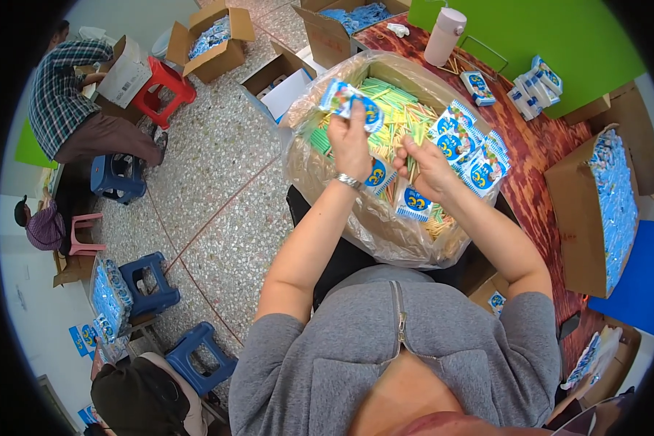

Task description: Arrange small blue packets in rows inside a box filled with protective yellow material.

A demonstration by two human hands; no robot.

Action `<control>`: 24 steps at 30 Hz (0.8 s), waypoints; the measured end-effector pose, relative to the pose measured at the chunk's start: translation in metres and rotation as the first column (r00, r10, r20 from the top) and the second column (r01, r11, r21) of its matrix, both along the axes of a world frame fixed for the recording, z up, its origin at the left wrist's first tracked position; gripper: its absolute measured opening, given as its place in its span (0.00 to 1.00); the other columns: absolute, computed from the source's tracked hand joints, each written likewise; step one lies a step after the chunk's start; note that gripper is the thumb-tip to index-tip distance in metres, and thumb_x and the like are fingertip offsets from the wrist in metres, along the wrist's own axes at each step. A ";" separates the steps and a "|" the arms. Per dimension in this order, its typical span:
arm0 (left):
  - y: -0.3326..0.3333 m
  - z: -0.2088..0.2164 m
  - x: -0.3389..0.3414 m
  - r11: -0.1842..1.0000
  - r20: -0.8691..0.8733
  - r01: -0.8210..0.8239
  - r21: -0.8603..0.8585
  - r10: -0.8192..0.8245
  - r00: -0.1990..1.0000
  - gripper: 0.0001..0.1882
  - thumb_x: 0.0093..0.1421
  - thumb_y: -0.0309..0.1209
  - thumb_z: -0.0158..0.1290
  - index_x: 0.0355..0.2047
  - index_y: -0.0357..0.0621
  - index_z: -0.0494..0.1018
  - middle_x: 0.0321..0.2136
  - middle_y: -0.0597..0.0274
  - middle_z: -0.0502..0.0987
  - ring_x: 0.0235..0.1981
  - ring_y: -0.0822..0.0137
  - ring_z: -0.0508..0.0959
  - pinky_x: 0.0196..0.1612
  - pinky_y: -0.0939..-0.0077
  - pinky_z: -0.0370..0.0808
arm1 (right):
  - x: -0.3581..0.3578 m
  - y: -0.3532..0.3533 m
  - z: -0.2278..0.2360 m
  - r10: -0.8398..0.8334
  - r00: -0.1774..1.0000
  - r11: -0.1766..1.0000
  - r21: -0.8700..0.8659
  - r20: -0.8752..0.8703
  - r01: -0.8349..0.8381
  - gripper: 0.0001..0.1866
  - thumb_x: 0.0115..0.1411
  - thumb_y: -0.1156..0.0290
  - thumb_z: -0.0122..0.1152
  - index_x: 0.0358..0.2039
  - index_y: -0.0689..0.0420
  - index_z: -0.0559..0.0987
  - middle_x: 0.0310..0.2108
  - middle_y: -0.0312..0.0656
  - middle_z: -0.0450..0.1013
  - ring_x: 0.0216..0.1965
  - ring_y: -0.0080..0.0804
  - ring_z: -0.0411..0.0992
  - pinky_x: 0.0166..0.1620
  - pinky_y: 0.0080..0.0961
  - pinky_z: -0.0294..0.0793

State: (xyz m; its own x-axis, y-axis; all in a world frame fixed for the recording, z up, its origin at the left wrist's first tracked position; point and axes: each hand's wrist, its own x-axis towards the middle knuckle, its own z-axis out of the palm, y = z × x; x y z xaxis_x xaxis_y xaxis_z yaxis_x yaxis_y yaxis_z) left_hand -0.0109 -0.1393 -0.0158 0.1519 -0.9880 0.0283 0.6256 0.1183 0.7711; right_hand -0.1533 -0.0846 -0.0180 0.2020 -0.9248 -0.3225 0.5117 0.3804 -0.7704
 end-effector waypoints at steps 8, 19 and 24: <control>0.005 -0.005 -0.003 0.983 -0.043 0.176 0.054 -0.173 0.984 0.11 0.67 0.34 0.51 0.43 0.39 0.69 0.35 0.67 0.75 0.33 0.80 0.73 0.34 0.81 0.73 | 0.002 0.009 0.006 0.410 0.902 0.910 0.002 -0.136 -0.414 0.09 0.69 0.63 0.50 0.41 0.56 0.69 0.29 0.35 0.69 0.30 0.25 0.73 0.30 0.18 0.71; 0.000 -0.001 0.000 0.838 0.247 0.544 0.044 -0.536 0.807 0.14 0.66 0.35 0.52 0.47 0.40 0.71 0.39 0.69 0.76 0.36 0.79 0.72 0.41 0.79 0.72 | -0.010 -0.008 0.020 0.676 0.666 0.729 0.157 -0.316 -0.666 0.18 0.69 0.57 0.49 0.34 0.60 0.74 0.23 0.37 0.72 0.24 0.21 0.72 0.25 0.16 0.70; 0.001 -0.006 -0.001 0.875 0.153 0.482 0.039 -0.482 0.863 0.12 0.66 0.34 0.52 0.45 0.40 0.71 0.38 0.68 0.76 0.36 0.78 0.74 0.40 0.79 0.72 | -0.009 -0.005 0.017 0.655 0.714 0.755 0.208 -0.246 -0.621 0.15 0.68 0.59 0.51 0.34 0.60 0.74 0.26 0.35 0.72 0.26 0.22 0.73 0.25 0.17 0.70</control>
State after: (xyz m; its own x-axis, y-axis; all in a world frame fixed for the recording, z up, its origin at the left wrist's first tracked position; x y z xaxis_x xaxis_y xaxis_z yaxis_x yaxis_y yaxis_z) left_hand -0.0123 -0.1386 -0.0221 -0.3497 -0.9368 0.0131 0.4790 -0.1667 0.8618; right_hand -0.1626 -0.0895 -0.0013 0.6150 -0.5676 -0.5473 -0.1194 0.6191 -0.7762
